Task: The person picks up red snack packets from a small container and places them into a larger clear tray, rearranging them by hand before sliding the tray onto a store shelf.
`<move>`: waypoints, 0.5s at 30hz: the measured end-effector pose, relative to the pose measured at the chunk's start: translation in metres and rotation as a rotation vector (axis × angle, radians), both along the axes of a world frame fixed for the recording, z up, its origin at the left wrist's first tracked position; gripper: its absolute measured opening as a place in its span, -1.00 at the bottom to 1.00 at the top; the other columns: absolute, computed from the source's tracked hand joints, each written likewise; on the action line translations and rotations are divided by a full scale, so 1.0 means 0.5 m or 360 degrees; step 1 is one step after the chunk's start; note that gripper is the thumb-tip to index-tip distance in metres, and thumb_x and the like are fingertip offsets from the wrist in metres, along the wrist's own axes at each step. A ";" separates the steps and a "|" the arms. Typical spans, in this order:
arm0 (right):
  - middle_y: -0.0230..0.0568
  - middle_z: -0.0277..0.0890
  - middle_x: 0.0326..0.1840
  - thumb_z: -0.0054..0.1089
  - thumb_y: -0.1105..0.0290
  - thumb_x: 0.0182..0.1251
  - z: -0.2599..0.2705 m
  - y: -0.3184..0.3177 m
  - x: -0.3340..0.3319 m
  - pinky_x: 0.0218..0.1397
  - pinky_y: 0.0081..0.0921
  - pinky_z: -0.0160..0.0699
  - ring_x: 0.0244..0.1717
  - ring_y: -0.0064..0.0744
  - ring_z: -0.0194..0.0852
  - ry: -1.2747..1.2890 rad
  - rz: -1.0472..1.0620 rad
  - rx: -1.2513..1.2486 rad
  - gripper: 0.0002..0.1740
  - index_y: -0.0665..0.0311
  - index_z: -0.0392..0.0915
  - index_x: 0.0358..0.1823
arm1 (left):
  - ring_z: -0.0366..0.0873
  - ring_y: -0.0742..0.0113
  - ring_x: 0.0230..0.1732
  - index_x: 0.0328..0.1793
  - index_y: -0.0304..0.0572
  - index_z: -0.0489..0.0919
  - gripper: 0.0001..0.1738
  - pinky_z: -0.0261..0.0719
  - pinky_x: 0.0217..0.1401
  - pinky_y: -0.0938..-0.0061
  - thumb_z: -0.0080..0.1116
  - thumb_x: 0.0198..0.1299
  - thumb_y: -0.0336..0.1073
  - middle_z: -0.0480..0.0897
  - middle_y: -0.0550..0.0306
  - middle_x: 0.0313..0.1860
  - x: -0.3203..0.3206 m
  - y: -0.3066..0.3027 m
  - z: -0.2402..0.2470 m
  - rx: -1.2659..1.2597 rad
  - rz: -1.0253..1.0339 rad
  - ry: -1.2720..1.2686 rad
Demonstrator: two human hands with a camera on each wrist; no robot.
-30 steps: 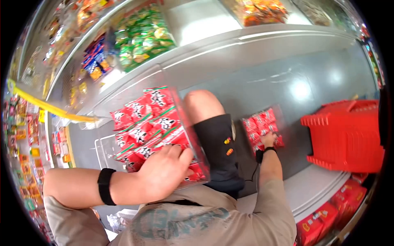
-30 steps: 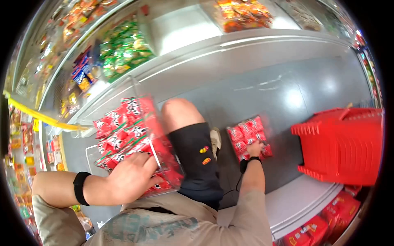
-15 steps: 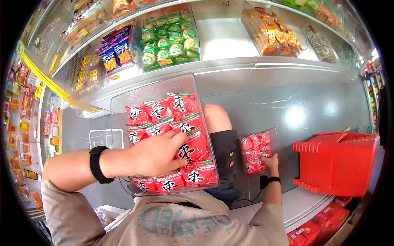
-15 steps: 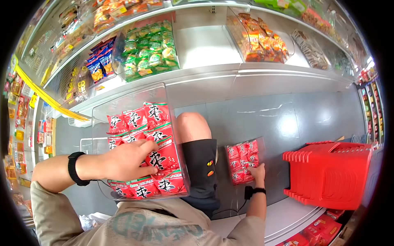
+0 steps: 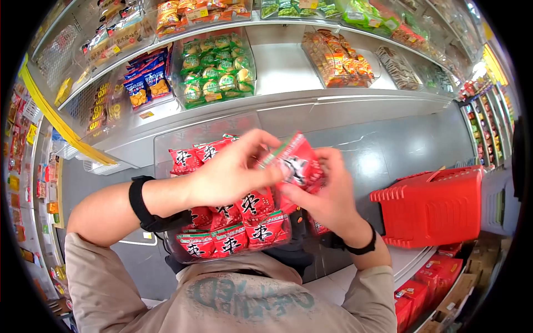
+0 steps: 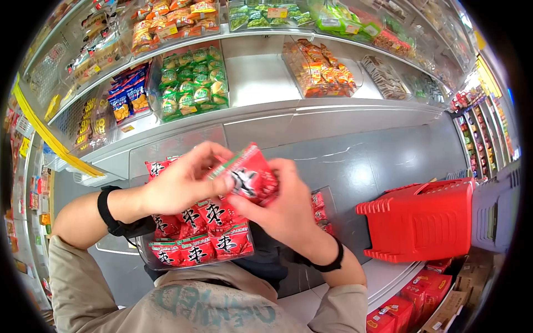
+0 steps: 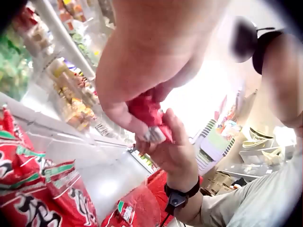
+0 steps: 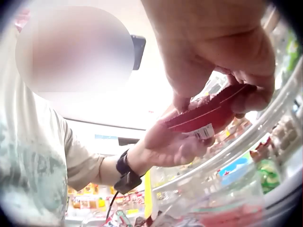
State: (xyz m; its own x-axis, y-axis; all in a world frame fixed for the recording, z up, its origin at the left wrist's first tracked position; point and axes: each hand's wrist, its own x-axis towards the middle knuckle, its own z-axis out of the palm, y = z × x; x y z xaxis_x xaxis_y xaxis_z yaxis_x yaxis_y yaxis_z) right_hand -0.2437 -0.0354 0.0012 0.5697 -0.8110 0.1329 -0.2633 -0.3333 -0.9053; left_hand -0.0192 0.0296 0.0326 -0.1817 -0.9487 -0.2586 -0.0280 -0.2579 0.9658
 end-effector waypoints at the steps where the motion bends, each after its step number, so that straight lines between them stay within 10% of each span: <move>1: -0.04 0.67 0.00 0.69 0.13 0.13 -0.011 -0.004 0.021 0.01 -0.35 0.70 0.00 -0.32 0.73 -0.0102 0.0102 -0.0021 -0.17 0.40 0.35 0.25 | 0.63 0.38 0.06 0.39 -0.22 0.36 -0.53 0.75 -0.05 0.40 0.25 0.48 -0.29 0.61 0.06 0.11 0.012 -0.005 -0.004 0.0040 0.0096 0.0041; 7: -0.03 0.46 0.31 0.59 0.26 0.23 -0.060 -0.025 0.006 0.07 -0.40 0.65 0.02 -0.35 0.59 -0.0042 0.0061 -0.0143 -0.23 0.38 0.39 0.38 | 0.71 0.37 -0.15 0.20 -0.24 0.48 -0.70 0.74 -0.31 0.47 0.24 0.41 -0.41 0.66 0.08 -0.04 0.157 -0.026 -0.104 0.0033 0.0504 -0.0251; 15: -0.12 0.58 0.16 0.45 0.41 0.35 -0.201 -0.064 -0.149 -0.05 -0.51 0.67 -0.08 -0.49 0.63 -0.0129 -0.0418 0.0396 -0.50 0.37 0.48 0.24 | 0.70 0.42 -0.44 0.18 -0.36 0.59 -0.68 0.62 -0.44 0.49 0.30 0.37 -0.37 0.71 0.08 -0.21 0.138 -0.058 -0.112 0.0421 0.0629 -0.0915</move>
